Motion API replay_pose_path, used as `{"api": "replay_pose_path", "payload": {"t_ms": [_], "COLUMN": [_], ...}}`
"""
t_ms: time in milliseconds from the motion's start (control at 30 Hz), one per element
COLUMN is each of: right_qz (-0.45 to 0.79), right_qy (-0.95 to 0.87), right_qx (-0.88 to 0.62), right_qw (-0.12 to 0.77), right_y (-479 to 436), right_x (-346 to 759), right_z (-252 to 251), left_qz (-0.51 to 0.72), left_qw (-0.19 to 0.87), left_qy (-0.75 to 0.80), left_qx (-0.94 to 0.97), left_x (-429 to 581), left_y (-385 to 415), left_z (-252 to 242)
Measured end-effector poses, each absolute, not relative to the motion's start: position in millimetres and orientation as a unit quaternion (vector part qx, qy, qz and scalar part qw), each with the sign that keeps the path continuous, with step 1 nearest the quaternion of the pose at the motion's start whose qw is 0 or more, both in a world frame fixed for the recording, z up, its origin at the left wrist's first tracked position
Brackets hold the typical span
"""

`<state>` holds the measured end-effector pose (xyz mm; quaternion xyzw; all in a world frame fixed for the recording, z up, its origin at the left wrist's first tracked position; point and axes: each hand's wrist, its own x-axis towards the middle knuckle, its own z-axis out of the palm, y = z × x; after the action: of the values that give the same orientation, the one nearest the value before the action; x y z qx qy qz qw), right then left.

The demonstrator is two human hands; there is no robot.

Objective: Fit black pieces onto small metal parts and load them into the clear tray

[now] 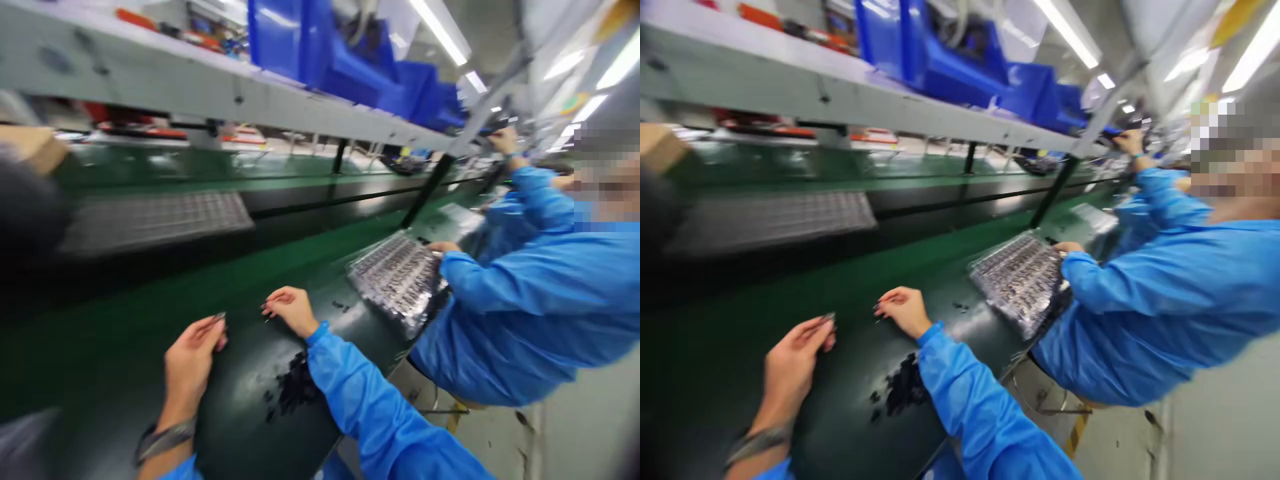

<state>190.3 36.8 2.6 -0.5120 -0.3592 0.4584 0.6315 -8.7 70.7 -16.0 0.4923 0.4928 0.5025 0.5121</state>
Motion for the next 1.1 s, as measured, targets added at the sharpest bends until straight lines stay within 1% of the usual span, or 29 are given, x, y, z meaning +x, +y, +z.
{"api": "replay_pose_path", "payload": {"t_ms": [67, 200, 500, 900, 1100], "right_qz": [0.479, 0.469, 0.455, 0.499, 0.515], "right_qy": [-0.353, -0.378, -0.390, -0.406, -0.413], "right_qx": [-0.500, -0.495, -0.508, -0.492, -0.486], "right_qw": [0.630, 0.626, 0.618, 0.587, 0.573], "right_y": [36.0, 37.3, 31.1, 29.4, 27.5], "right_x": [193.1, 196.8, 193.1, 189.9, 189.2], "right_z": [0.9, -3.4, 0.3, -3.5, 0.4], "left_qz": [0.514, 0.526, 0.502, 0.485, 0.487], "left_qw": [0.550, 0.575, 0.627, 0.641, 0.610], "left_qy": [0.465, 0.444, 0.402, 0.386, 0.394], "left_qx": [0.466, 0.442, 0.439, 0.453, 0.486], "left_x": [-7.8, -5.6, 6.7, 8.3, 11.2], "left_y": [69.2, 66.7, 55.2, 52.3, 48.8], "left_z": [-13.2, -12.5, -12.6, -12.5, -11.3]}}
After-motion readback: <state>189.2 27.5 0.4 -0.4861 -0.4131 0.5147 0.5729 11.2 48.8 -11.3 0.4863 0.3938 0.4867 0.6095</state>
